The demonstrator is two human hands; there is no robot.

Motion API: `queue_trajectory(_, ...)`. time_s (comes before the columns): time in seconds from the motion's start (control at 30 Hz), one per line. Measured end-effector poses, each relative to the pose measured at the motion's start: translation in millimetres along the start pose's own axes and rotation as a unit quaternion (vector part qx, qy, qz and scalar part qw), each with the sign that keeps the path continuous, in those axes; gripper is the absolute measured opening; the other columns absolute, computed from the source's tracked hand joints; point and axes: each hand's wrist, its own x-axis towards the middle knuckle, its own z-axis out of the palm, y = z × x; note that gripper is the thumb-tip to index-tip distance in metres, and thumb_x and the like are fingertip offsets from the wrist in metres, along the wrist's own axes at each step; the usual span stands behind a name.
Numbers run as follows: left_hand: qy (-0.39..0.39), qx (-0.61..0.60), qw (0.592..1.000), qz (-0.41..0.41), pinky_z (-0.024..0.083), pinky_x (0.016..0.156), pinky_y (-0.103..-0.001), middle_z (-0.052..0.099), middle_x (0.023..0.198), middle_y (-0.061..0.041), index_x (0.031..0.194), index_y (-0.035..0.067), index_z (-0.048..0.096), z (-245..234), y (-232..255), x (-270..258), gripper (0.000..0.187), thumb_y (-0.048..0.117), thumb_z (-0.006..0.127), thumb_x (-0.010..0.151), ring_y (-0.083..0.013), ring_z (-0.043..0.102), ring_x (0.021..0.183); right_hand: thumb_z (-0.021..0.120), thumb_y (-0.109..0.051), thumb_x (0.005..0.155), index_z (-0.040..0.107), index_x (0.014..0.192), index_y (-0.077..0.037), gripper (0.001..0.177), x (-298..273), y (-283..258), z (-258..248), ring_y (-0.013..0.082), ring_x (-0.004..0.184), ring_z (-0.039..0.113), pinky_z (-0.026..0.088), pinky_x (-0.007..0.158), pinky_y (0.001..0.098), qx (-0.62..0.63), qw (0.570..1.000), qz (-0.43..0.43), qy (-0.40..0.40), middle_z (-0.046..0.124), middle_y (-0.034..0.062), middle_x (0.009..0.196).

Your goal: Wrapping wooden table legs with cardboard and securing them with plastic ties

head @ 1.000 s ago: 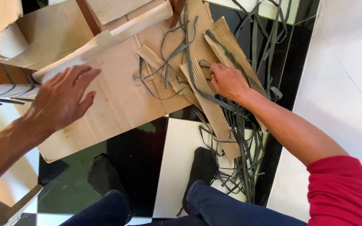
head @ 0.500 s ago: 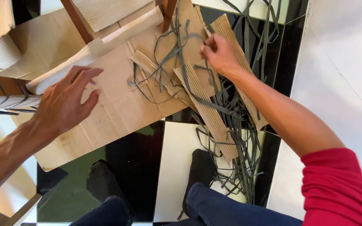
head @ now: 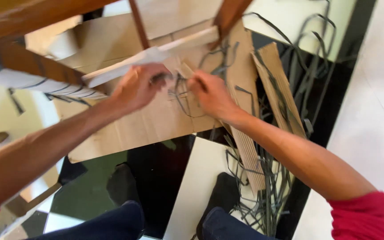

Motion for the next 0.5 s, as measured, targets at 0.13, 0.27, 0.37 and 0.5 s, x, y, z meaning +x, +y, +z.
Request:
queue_trajectory(0.13,0.124,0.130,0.984,-0.009,0.055,0.066,-0.040,0.071,0.087,-0.011,0.112,0.008,0.072,-23.8,-58.6,-5.1,0.013,0.006,0.067,0.100,-0.0284,0.071,0.070,0.065,-0.040,0.099,0.067,0.082,-0.011,0.033,6.4,63.5,11.5,0.0274,0.067,0.062,0.047,0.066,0.0417,0.013,0.987,0.142,0.067,0.062,0.0132,0.068)
queue_trajectory(0.27,0.116,0.202,0.970,0.066,0.057,0.074,-0.047,0.065,0.106,-0.014,0.119,0.010,0.069,-26.2,-64.5,-0.2,0.025,0.009,0.069,0.094,-0.0369,0.071,0.092,0.059,-0.027,0.093,0.070,0.076,-0.014,0.024,9.7,100.0,37.5,0.0142,0.048,0.056,0.045,0.043,0.0280,0.124,0.940,0.299,0.108,0.060,0.0033,0.055)
queue_trajectory(0.37,0.083,0.276,0.949,0.129,0.059,0.079,-0.044,0.061,0.112,-0.011,0.118,0.012,0.068,4.9,-81.1,18.3,0.030,0.015,0.075,0.089,-0.0332,0.068,0.101,0.062,-0.023,0.089,0.071,0.075,-0.011,0.021,10.2,108.7,66.9,0.0159,0.047,0.059,0.042,0.043,0.0295,0.145,0.940,0.304,0.061,0.065,0.0072,0.055)
queue_trajectory(0.5,0.071,0.315,0.941,0.099,0.061,0.074,-0.038,0.055,0.110,-0.004,0.113,0.015,0.060,21.7,-71.9,36.6,0.033,0.022,0.080,0.087,-0.0247,0.060,0.101,0.061,-0.015,0.090,0.064,0.073,-0.007,0.019,26.0,67.5,91.2,0.0135,0.045,0.059,0.039,0.042,0.0236,0.273,0.930,0.241,0.054,0.066,0.0101,0.059)
